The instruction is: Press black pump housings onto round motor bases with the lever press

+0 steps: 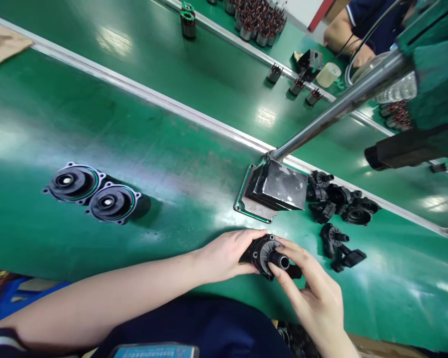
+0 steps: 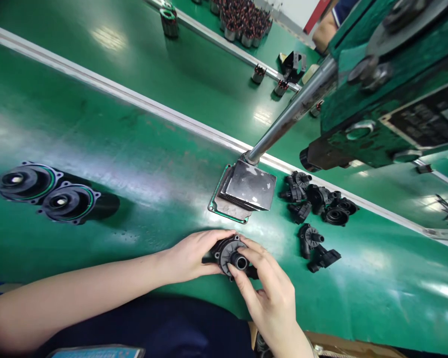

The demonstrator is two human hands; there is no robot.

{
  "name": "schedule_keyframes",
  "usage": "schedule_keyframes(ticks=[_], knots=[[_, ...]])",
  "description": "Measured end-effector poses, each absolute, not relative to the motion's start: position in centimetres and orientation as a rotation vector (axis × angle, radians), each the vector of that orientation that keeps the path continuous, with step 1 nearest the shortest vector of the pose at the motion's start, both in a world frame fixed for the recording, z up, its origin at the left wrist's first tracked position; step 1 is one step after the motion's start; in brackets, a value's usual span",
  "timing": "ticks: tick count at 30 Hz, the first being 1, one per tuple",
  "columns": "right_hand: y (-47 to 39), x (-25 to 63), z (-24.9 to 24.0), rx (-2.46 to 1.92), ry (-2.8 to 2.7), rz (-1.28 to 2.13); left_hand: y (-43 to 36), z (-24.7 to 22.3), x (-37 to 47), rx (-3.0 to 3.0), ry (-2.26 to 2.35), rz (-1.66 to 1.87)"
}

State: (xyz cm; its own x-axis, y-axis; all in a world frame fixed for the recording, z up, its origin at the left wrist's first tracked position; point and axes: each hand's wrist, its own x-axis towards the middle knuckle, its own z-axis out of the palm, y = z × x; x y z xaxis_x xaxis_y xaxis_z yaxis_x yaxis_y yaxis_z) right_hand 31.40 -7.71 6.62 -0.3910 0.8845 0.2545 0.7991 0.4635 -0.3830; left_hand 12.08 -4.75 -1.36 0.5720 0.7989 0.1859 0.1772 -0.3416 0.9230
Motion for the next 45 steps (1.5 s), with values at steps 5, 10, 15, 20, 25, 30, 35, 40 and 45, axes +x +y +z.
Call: schedule_keyframes(ticks=[5,10,15,20,25,30,35,40,45], knots=[[-7.6,31.3,6.5,-1.417,-2.307,0.285,-4.7,-1.3,12.1,1.827,0.795,0.806],[-7.5,31.3,6.6,-1.411,-2.329,0.301,-4.7,-1.4,12.1,1.844,0.794,0.812],[-7.5,31.4,6.6,-1.392,-2.329,0.312,-4.7,-1.4,12.1,1.846,0.791,0.815],[-7.5,31.3,6.6,-1.413,-2.327,0.317,-4.7,-1.3,12.1,1.844,0.791,0.804],[-7.4,31.3,6.5,-1.408,-2.337,0.308,-4.6,-1.3,12.1,1.826,0.797,0.797],[-7.6,31.3,6.1,-1.413,-2.295,0.296,-4.7,-1.6,11.9,1.888,0.694,0.881],[-8.0,31.3,5.0,-1.509,-2.094,0.503,-4.0,-2.3,12.3,1.989,0.627,0.925],[-8.2,31.7,4.0,-1.529,-2.036,0.643,-4.1,-1.8,12.9,2.003,0.666,0.883],[-6.7,34.7,11.5,-1.359,-2.268,0.395,-3.8,3.8,11.4,2.105,0.740,0.965]])
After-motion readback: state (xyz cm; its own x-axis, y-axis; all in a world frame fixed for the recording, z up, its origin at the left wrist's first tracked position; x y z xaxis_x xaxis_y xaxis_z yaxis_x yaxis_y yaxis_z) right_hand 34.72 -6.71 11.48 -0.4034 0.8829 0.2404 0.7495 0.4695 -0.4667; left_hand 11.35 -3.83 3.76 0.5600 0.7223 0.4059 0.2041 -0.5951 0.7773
